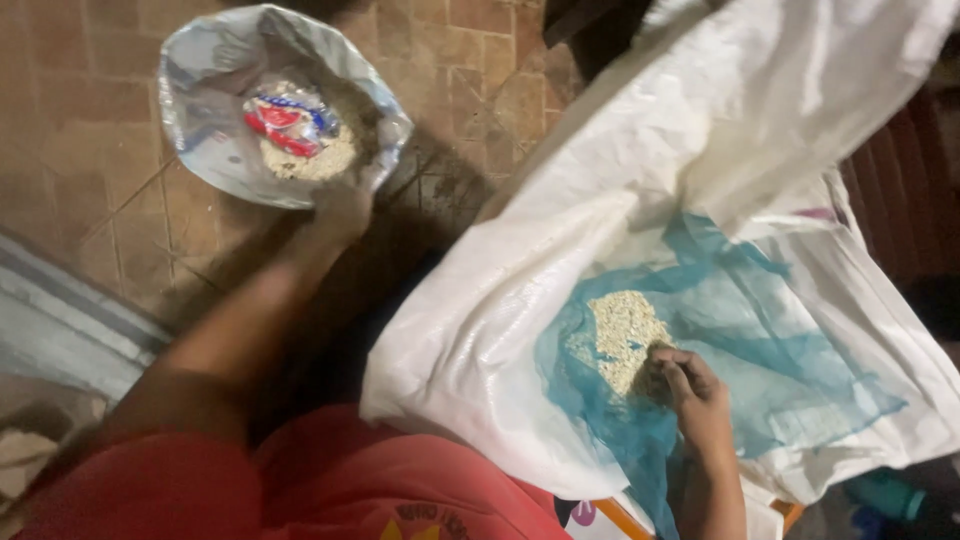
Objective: Sorting and cleaning grains by hand on a mesh cloth inside a large sack
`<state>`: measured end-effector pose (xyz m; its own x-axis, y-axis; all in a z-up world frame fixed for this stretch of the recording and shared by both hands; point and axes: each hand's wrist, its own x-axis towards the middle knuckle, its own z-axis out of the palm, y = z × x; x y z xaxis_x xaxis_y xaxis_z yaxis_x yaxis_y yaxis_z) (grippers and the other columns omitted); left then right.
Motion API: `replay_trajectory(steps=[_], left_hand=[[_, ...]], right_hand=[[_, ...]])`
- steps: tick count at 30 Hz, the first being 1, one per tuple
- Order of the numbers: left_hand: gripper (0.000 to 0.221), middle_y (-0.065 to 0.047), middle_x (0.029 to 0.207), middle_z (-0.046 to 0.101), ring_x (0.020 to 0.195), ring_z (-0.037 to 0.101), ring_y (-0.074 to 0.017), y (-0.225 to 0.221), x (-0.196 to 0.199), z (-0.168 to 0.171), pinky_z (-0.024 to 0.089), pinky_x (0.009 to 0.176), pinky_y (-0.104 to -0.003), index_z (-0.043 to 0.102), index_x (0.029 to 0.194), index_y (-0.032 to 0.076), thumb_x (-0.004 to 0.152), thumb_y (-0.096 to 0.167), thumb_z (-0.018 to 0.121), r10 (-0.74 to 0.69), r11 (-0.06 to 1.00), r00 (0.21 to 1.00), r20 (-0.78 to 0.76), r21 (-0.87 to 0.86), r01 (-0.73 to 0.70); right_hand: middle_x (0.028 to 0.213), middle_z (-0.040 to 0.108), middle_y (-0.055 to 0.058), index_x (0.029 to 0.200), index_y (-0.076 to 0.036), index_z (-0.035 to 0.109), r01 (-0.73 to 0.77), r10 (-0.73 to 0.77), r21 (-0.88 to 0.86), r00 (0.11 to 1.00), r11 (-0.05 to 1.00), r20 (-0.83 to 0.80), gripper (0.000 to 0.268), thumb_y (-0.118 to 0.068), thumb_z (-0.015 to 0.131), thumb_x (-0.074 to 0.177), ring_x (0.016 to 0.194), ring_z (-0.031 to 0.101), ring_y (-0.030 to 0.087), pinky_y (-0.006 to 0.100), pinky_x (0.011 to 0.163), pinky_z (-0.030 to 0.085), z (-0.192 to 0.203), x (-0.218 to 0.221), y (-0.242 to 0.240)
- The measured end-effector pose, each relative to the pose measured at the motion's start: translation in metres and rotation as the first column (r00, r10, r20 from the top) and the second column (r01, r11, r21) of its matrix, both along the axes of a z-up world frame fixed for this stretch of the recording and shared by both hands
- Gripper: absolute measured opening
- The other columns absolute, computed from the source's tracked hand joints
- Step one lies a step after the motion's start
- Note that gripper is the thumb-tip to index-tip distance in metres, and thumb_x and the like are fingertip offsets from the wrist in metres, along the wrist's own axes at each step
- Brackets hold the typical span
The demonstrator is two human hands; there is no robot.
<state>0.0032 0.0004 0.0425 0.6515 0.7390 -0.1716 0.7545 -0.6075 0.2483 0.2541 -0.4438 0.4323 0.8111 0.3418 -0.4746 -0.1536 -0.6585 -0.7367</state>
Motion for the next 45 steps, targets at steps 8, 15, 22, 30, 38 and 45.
replay_trajectory(steps=[8,15,22,30,38,45], left_hand=[[0.031,-0.019,0.117,0.068,0.097,0.066,-0.0361,0.041,-0.026,-0.011,0.052,0.083,-0.048,0.061,0.125,0.004,0.098,0.017,0.053,-0.004,0.951,0.997,0.077,-0.309,0.028],[0.044,-0.017,0.135,0.066,0.112,0.062,-0.0315,0.018,-0.086,-0.035,0.049,0.096,-0.039,0.065,0.138,0.003,0.097,0.016,0.057,0.111,0.704,0.978,0.177,-0.708,0.048],[0.069,-0.024,0.127,0.063,0.107,0.062,-0.0450,0.103,-0.059,0.004,0.050,0.092,-0.050,0.051,0.152,0.015,0.085,0.003,0.055,0.106,0.936,0.978,0.179,-0.349,-0.037],[0.084,-0.023,0.124,0.054,0.077,0.055,-0.0222,0.145,-0.044,0.129,0.054,0.063,-0.029,0.017,0.159,-0.009,0.085,-0.017,0.057,0.412,0.907,0.906,0.093,-0.136,-0.398],[0.033,-0.022,0.095,0.073,0.083,0.074,-0.0347,0.236,-0.083,0.019,0.061,0.072,-0.042,0.075,0.104,-0.007,0.083,0.016,0.085,0.536,0.836,0.844,0.017,-0.149,-0.528],[0.031,-0.023,0.093,0.073,0.077,0.073,-0.0439,0.294,-0.107,0.043,0.060,0.069,-0.049,0.073,0.103,0.000,0.083,0.021,0.084,0.432,0.864,0.866,0.253,0.161,-0.478]], right_hand=[[0.108,0.069,0.015,0.113,0.007,0.068,-0.034,0.035,0.060,0.999,0.998,-0.016,0.020,0.002,0.052,0.103,0.083,0.062,0.023,0.032,0.073,0.053,-0.006,0.003,-0.006],[0.099,0.069,0.008,0.110,0.001,0.070,-0.132,0.137,-0.051,0.984,0.990,0.112,0.017,-0.004,0.057,0.100,0.084,0.061,0.017,0.027,0.079,0.050,-0.015,0.011,-0.013],[0.101,0.067,0.014,0.117,0.006,0.068,-0.076,0.076,-0.022,0.997,0.997,0.009,0.021,0.001,0.053,0.103,0.086,0.062,0.022,0.032,0.079,0.053,-0.005,0.004,-0.009],[0.111,0.069,0.020,0.120,0.009,0.065,-0.043,0.043,0.012,0.999,0.999,-0.029,0.022,0.002,0.051,0.104,0.097,0.065,0.027,0.038,0.087,0.055,-0.003,0.004,-0.004],[0.108,0.071,0.014,0.119,0.004,0.070,-0.073,0.077,-0.057,0.994,0.996,0.075,0.024,0.002,0.053,0.102,0.095,0.064,0.020,0.029,0.090,0.050,0.011,-0.005,0.003],[0.103,0.070,0.014,0.117,0.005,0.069,-0.070,0.070,0.010,0.997,0.997,0.037,0.022,0.000,0.053,0.103,0.087,0.062,0.020,0.029,0.079,0.050,0.007,0.001,-0.004]])
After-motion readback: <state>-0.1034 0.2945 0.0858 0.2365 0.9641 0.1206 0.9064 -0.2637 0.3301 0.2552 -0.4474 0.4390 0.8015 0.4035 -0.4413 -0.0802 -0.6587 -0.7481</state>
